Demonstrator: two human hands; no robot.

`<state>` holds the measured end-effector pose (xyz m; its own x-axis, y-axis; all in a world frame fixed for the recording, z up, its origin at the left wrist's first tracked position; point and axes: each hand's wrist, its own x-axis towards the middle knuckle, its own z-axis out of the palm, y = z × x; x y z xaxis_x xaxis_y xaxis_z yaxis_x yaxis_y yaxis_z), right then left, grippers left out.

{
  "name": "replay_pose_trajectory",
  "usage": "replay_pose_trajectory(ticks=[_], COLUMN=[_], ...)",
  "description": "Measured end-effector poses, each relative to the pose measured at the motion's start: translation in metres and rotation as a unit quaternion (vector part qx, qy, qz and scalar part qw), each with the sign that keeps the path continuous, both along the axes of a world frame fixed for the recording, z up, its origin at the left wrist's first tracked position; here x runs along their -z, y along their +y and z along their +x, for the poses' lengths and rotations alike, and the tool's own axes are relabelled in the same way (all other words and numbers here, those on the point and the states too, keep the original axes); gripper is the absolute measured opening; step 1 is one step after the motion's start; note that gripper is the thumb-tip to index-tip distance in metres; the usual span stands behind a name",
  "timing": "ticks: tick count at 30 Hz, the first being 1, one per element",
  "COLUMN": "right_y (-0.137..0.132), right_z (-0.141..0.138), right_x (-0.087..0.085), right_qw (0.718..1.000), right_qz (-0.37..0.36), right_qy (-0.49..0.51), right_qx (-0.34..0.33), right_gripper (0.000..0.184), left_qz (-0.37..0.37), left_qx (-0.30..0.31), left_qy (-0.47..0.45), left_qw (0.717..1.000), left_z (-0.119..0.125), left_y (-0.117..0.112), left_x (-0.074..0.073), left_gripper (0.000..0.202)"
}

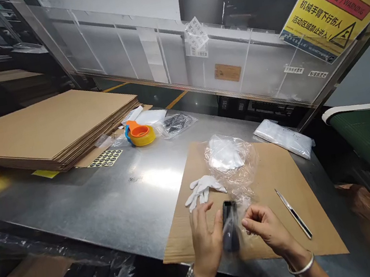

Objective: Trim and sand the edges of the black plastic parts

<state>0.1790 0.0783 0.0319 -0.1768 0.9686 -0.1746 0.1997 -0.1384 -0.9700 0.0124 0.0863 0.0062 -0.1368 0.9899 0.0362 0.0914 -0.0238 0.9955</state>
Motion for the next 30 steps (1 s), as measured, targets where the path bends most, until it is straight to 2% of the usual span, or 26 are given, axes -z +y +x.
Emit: replay_pose_trajectory(ticks=[1, 2, 5, 6, 7, 9, 12, 15, 19, 21, 23, 26, 28, 30], right_y=[-0.001, -0.003, -0.008, -0.01, -0.01, -0.01, -0.005, -0.002, 0.0, 0.002, 0.001, -0.005, -0.015, -0.026], right_z=[-0.003, -0.005, -0.014, -0.016, -0.017, -0.016, -0.014, -0.02, -0.034, -0.035, -0.032, -0.024, -0.018, -0.013], right_x=[-0.001, -0.002, -0.005, -0.005, -0.005, -0.003, 0.003, 0.006, 0.005, 0.009, 0.019, 0.047, 0.065, 0.077], right_qw=[1.0, 0.999, 0.995, 0.993, 0.991, 0.987, 0.979, 0.962, 0.939, 0.93, 0.924, 0.914, 0.915, 0.921], right_qz=[0.008, 0.016, 0.046, 0.056, 0.064, 0.079, 0.112, 0.166, 0.219, 0.222, 0.204, 0.152, 0.122, 0.1], right_qy=[-0.013, -0.028, -0.079, -0.095, -0.109, -0.131, -0.17, -0.216, -0.259, -0.287, -0.324, -0.37, -0.379, -0.369], right_qx=[-0.003, -0.01, -0.039, -0.047, -0.052, -0.046, 0.003, 0.012, -0.063, -0.05, 0.0, 0.064, 0.073, 0.07], right_gripper=[0.034, 0.033, 0.029, 0.028, 0.027, 0.025, 0.026, 0.021, 0.017, 0.016, 0.018, 0.023, 0.024, 0.025], left_qz=[0.005, 0.0, -0.044, -0.057, -0.063, -0.056, -0.033, 0.019, 0.127, 0.144, 0.137, 0.118, 0.104, 0.086], left_qx=[0.003, 0.037, 0.187, 0.211, 0.21, 0.17, 0.097, 0.03, 0.027, 0.018, -0.03, -0.086, -0.078, -0.05], left_qy=[0.009, 0.008, -0.026, -0.038, -0.043, -0.03, 0.022, 0.102, 0.21, 0.243, 0.27, 0.296, 0.305, 0.308], left_qw=[1.0, 0.999, 0.981, 0.975, 0.975, 0.983, 0.995, 0.994, 0.969, 0.959, 0.953, 0.944, 0.943, 0.946], left_z=[0.0, 0.001, 0.003, 0.004, 0.004, 0.002, -0.004, -0.008, -0.015, -0.022, -0.032, -0.045, -0.049, -0.05], left_y=[-0.005, -0.009, -0.016, -0.017, -0.016, -0.015, -0.015, -0.019, -0.013, -0.002, 0.011, 0.021, 0.018, 0.011], left_x=[-0.002, -0.004, -0.01, -0.01, -0.009, -0.003, 0.009, 0.02, 0.031, 0.039, 0.049, 0.065, 0.072, 0.075], left_gripper=[0.024, 0.022, 0.027, 0.03, 0.032, 0.035, 0.034, 0.02, 0.028, 0.029, 0.03, 0.032, 0.031, 0.03])
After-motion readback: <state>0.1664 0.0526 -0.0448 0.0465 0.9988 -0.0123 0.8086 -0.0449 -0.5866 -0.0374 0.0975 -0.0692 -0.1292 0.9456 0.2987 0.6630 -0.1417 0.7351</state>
